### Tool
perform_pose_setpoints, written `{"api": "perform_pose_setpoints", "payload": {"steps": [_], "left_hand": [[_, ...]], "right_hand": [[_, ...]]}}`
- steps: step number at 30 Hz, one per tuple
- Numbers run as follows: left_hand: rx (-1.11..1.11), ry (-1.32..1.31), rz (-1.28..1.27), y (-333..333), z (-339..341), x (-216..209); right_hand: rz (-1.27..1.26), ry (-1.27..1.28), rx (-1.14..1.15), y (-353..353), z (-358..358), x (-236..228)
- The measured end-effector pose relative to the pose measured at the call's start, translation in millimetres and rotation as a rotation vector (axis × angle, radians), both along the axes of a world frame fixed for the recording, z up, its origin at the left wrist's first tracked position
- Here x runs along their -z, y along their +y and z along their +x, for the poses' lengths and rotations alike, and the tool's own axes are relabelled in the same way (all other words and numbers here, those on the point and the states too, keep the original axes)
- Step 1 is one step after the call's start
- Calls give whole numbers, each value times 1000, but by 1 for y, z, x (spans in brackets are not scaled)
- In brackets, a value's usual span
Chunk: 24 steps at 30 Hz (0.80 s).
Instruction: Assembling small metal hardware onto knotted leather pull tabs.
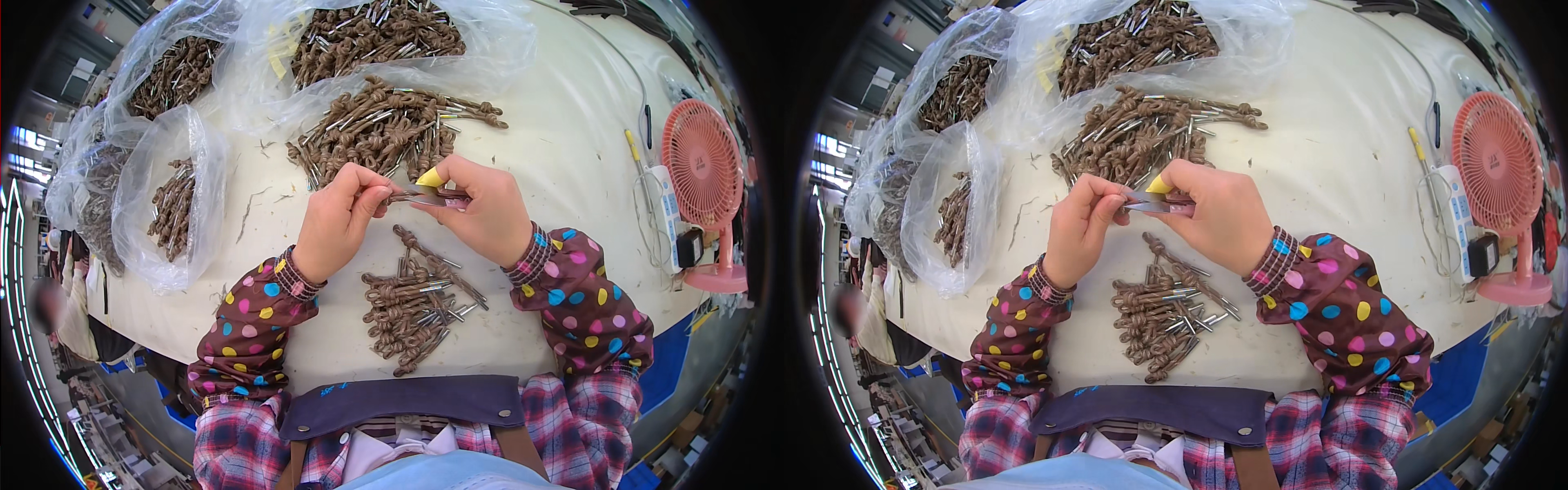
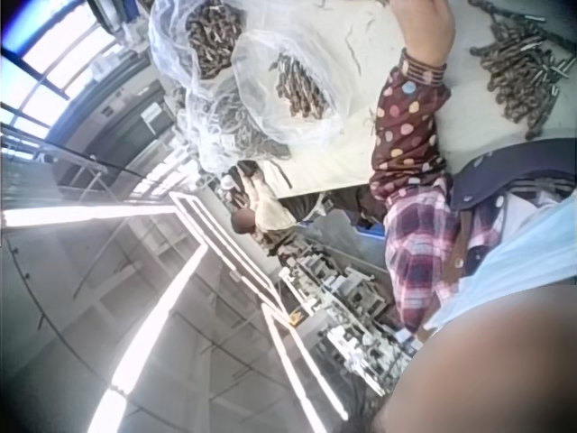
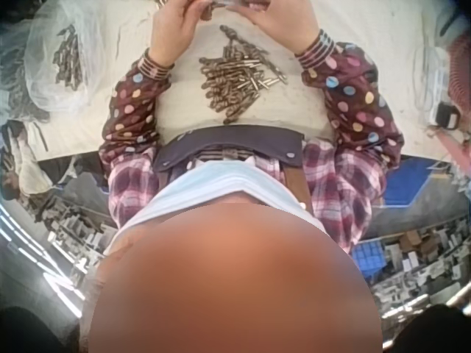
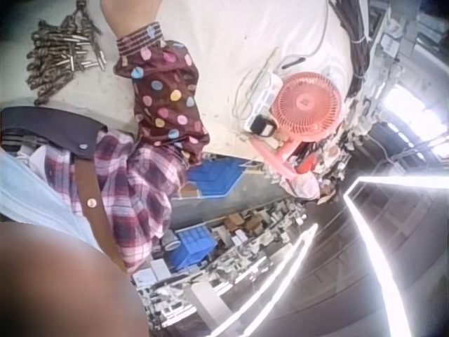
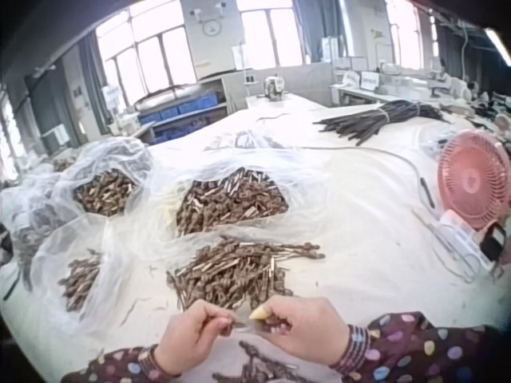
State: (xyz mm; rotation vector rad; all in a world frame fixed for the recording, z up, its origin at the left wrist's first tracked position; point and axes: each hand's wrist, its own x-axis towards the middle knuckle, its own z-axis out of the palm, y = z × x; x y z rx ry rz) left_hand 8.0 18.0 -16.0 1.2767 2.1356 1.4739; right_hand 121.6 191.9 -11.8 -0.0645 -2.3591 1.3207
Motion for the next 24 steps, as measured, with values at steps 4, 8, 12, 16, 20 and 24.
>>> {"api": "perform_pose_setpoints", "payload": {"steps": [4, 8, 12, 16, 20, 24], "left_hand": [[-2, -39, -4, -1, 0, 2], [-24, 51, -1, 1, 0, 6], [-34, 116, 10, 2, 2, 5], [-28, 102, 2, 2, 3, 6], [-22, 94, 2, 2, 3, 7], [-16, 110, 21, 3, 3, 8]], "right_hand": [[202, 94, -37, 4, 0, -2], [407, 48, 82, 2, 2, -10], [699, 94, 102, -2, 2, -9], [758, 131, 98, -4, 1, -6], [747, 141, 93, -5, 0, -4], [743, 162, 88, -5, -1, -3]]}}
